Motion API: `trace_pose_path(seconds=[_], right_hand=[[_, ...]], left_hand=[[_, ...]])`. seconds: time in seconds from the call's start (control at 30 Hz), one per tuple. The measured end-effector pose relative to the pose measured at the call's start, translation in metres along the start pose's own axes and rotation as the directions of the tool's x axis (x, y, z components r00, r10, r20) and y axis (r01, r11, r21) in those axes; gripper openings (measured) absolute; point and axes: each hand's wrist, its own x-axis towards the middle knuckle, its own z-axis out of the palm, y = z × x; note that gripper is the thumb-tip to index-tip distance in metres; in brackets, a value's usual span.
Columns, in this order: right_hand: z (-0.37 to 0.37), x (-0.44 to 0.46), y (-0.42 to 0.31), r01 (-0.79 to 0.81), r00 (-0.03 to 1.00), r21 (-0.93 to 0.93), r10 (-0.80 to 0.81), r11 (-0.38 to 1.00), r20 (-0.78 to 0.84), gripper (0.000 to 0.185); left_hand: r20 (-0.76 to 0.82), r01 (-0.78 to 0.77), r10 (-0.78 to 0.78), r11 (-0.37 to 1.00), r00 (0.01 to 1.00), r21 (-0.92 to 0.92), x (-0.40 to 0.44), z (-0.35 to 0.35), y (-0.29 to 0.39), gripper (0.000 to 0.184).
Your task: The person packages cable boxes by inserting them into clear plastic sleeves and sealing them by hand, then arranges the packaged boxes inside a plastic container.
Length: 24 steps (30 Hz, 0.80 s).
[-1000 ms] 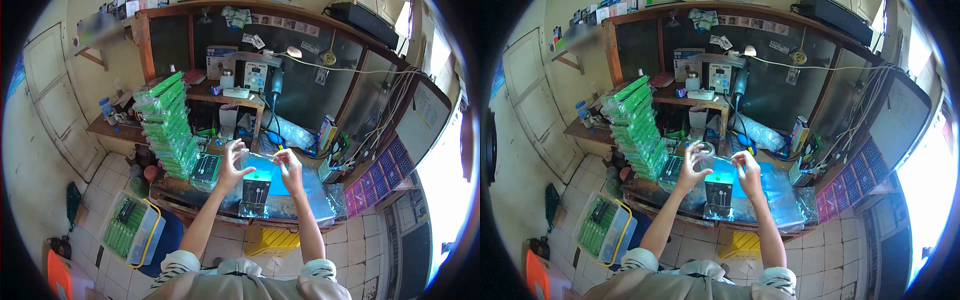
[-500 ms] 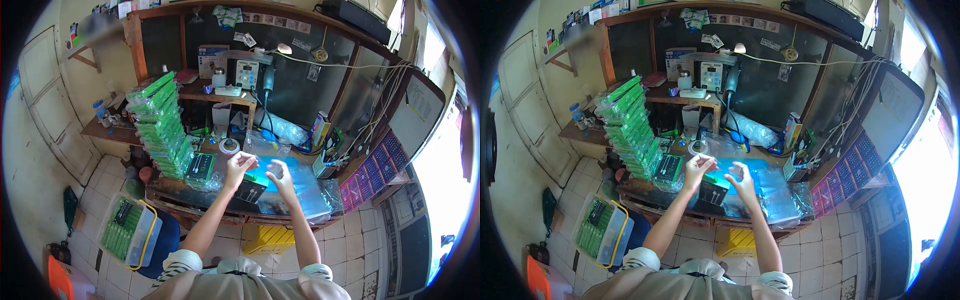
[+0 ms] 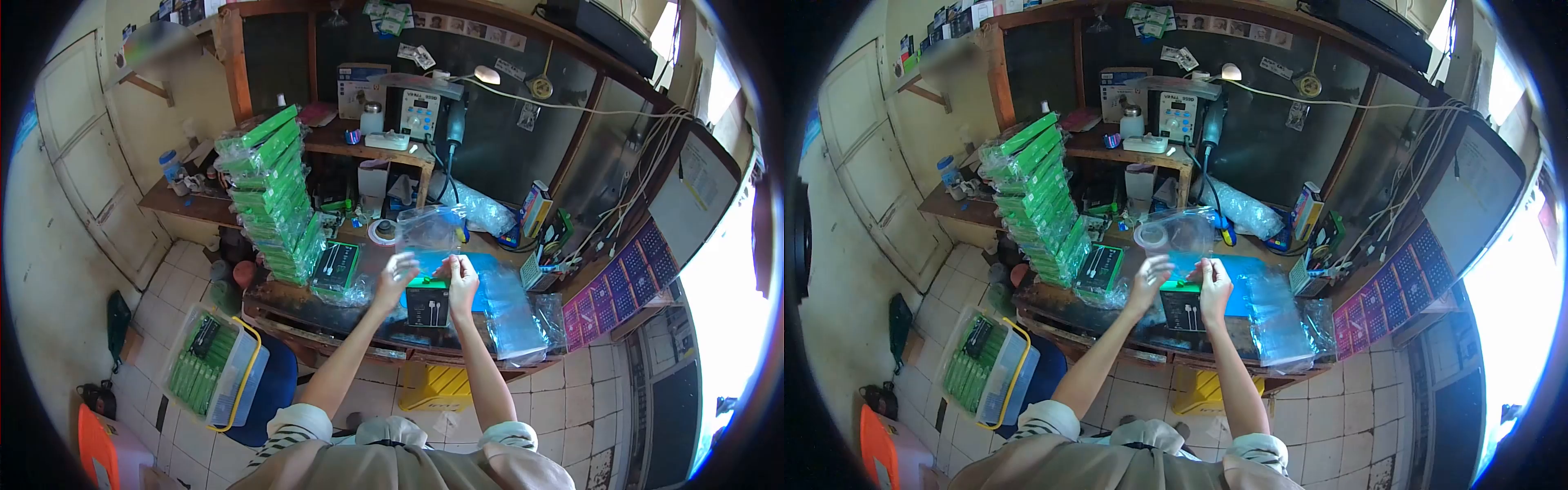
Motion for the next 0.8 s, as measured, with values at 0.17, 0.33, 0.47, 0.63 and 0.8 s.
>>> trace_pose_path(seconds=[0.17,0.33,0.47,0.63,0.8], right_hand=[[-0.005,-0.002,0.003,0.078,0.996,0.024,-0.077,0.997,-0.045,0.023],[-0.023,-0.007,0.008,0.050,0.990,-0.317,-0.090,0.947,-0.111,0.028],[-0.026,-0.002,-0.002,-0.019,0.991,-0.333,-0.025,0.943,-0.129,0.031],[-0.032,-0.001,0.001,-0.020,0.991,-0.355,-0.028,0.935,-0.131,0.031],[-0.045,-0.001,0.017,-0.114,0.991,-0.410,0.073,0.905,-0.116,0.029]], left_hand=[[-0.119,-0.012,0.011,1.000,0.993,-0.007,-0.007,0.020,-0.006,0.011],[-0.199,-0.070,0.110,0.978,0.974,0.196,-0.002,0.034,0.011,0.017],[-0.232,-0.055,0.123,0.958,0.965,0.280,0.000,0.039,0.018,0.021],[-0.211,-0.024,0.124,0.906,0.970,0.422,-0.001,0.039,0.031,0.017],[-0.152,0.070,0.018,0.829,0.988,0.555,-0.004,0.031,0.031,0.015]])
